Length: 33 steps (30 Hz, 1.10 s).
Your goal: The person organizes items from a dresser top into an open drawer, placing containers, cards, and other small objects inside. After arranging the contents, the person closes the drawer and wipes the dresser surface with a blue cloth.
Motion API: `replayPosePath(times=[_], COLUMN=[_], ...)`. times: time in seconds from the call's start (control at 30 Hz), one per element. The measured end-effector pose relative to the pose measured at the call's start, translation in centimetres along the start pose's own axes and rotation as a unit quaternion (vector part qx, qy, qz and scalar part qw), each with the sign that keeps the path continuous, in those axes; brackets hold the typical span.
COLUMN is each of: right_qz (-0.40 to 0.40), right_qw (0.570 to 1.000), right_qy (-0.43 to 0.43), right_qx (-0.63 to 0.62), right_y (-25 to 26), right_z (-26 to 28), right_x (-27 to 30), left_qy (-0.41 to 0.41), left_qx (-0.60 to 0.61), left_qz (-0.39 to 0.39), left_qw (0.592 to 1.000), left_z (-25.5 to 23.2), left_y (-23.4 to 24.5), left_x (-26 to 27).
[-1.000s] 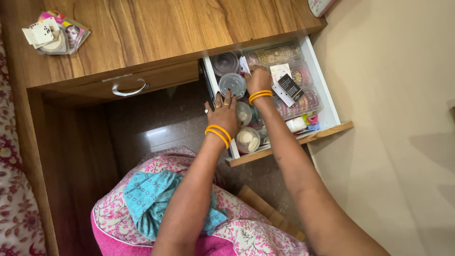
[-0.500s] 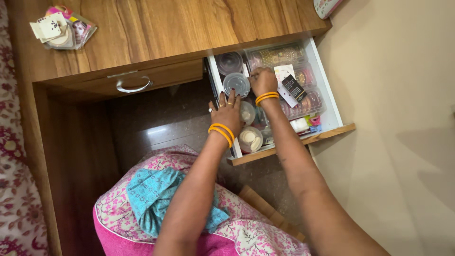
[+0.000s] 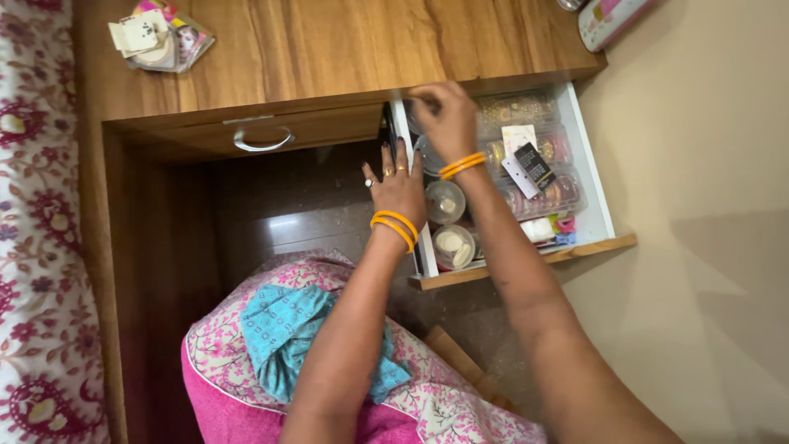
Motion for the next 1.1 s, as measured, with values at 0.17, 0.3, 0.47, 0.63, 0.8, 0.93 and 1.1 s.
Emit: replayPosePath(times=[0.17, 0.3, 0.47, 0.63, 0.8, 0.93, 1.1], right_qz=[0.199, 0.263, 0.293, 0.259, 0.26, 0.307, 0.327], right_qw=[0.971, 0.948, 0.942, 0.934, 0.935, 0.915, 0.914], right_qy=[0.134, 0.165, 0.16, 0.247, 0.206, 0.188, 0.199], right_qx=[-0.003, -0.068, -0.039, -0.002, 0.126, 0.183, 0.137], right_y=[-10.0, -18.2, -27.6, -34.4, -39.5, -42.4, -42.1], right_z=[7.6, 10.2, 12.1, 16.0, 18.2, 18.0, 16.0], right_x=[-0.8, -1.1, -1.4, -1.1, -1.6, -1.9, -1.5], left_qy=[0.107, 0.202, 0.28, 0.293, 0.276, 0.307, 0.27], left_qx=[0.023, 0.003, -0.01, 0.006, 0.027, -0.038, -0.007], left_qz=[0.08, 0.049, 0.022, -0.005, -0.034, -0.121, 0.019], left_qw=[0.991, 0.978, 0.96, 0.956, 0.96, 0.943, 0.963], left_z=[3.6, 8.4, 13.7, 16.7, 17.9, 19.3, 18.8], left_y=[1.3, 2.9, 3.7, 0.8, -5.2, -9.5, -8.2], left_x=[-0.6, -0.2, 0.2, 0.8, 1.1, 1.2, 0.9])
Point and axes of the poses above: each hand's wrist, its own x-axis away from the middle knuckle, its own y-axis out of the back of the hand, z = x × y, the point moved 7 cm from there along -x, towards the middle knuckle, and after that the axes turned 14 degrees about -z, right-handed, at the moved point
